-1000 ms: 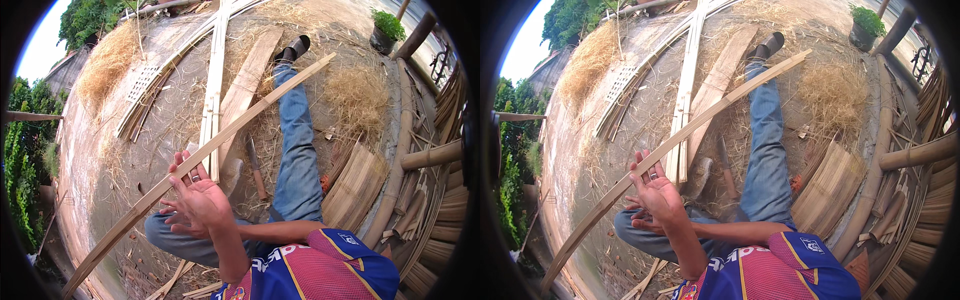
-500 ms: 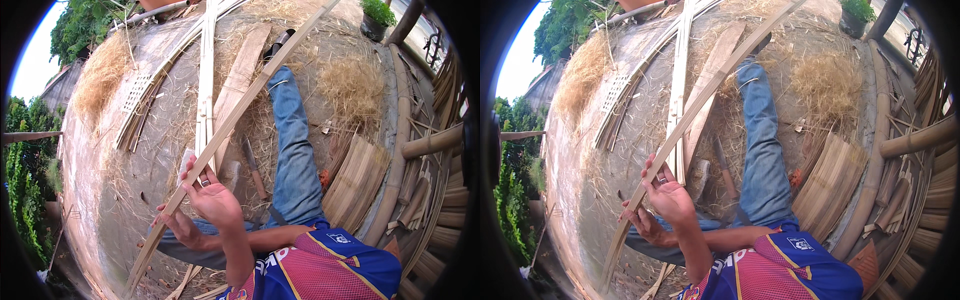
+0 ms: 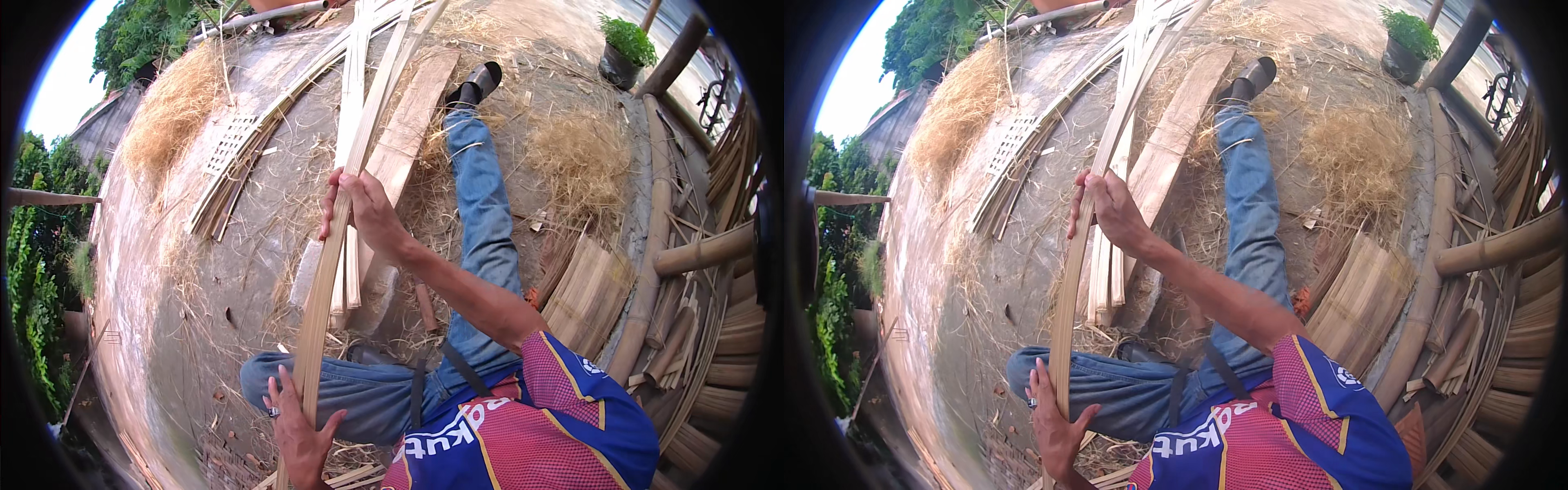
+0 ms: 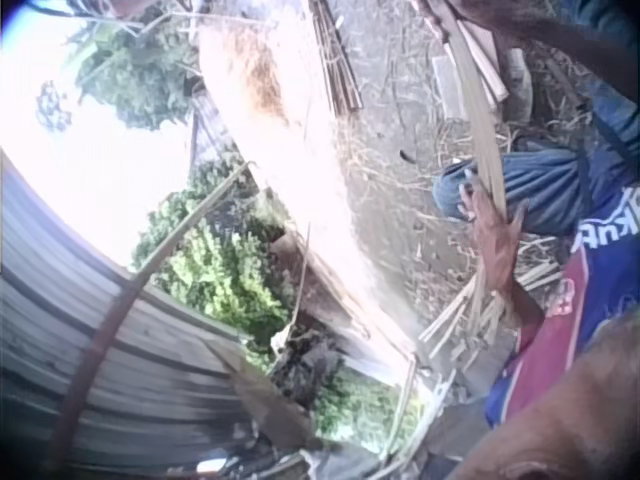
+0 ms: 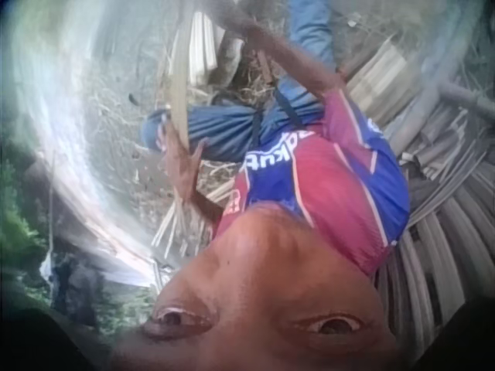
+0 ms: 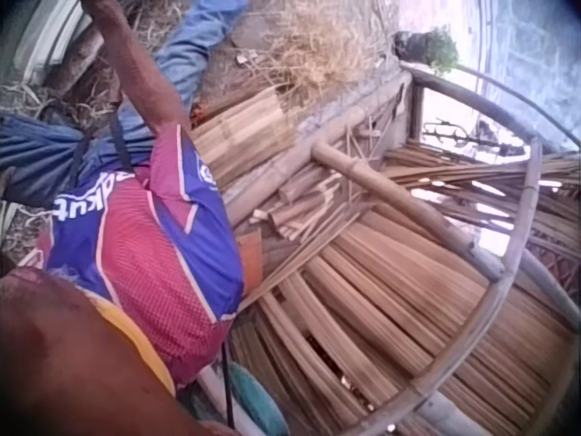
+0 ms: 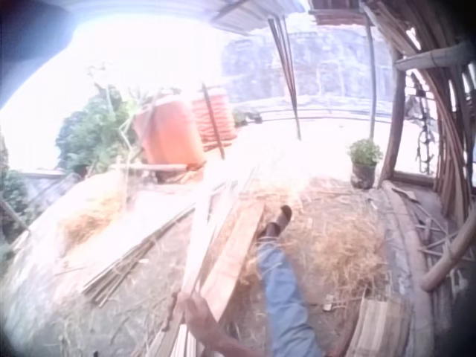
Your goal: The person sits on the ground and splits long bamboo strips into thinner slats by hand. They repeatedly peel and separate the strips, then bundle them together.
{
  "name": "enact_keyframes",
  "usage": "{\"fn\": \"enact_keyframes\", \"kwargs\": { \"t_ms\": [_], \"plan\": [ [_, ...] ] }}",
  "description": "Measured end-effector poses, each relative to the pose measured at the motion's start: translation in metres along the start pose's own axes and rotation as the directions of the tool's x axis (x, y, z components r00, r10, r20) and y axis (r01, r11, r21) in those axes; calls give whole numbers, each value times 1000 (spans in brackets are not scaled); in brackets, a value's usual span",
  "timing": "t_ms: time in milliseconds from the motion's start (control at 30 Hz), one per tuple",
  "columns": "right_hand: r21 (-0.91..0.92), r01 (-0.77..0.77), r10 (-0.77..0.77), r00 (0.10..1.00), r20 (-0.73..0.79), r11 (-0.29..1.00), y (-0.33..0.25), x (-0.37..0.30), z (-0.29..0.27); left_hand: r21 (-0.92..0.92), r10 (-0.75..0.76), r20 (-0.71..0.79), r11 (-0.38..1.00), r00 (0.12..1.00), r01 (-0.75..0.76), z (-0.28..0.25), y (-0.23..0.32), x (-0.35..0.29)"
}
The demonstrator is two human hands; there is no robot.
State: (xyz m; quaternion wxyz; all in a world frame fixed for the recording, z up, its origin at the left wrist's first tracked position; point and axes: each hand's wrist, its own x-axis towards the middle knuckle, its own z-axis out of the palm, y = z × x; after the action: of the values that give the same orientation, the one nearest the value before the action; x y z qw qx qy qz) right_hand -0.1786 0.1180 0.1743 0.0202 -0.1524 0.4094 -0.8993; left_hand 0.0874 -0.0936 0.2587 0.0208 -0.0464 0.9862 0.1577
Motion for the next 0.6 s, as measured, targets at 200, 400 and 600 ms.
{"fn": "enact_keyframes", "kwargs": {
  "t_ms": [200, 400, 600],
  "plan": [
    [125, -100, 84, 988, 130, 987, -10, 67, -17, -357, -147, 116, 917, 982, 179, 7, 7, 10],
    [-99, -222, 231, 968, 94, 970, -23, 173, -45, -799, 30, 471, 438, 882, 412, 16, 33, 98],
    [-443, -306, 140, 919, -368, 843, 62, 119, -97, -854, 134, 449, 355, 883, 381, 96, 22, 230]
  ]
}}
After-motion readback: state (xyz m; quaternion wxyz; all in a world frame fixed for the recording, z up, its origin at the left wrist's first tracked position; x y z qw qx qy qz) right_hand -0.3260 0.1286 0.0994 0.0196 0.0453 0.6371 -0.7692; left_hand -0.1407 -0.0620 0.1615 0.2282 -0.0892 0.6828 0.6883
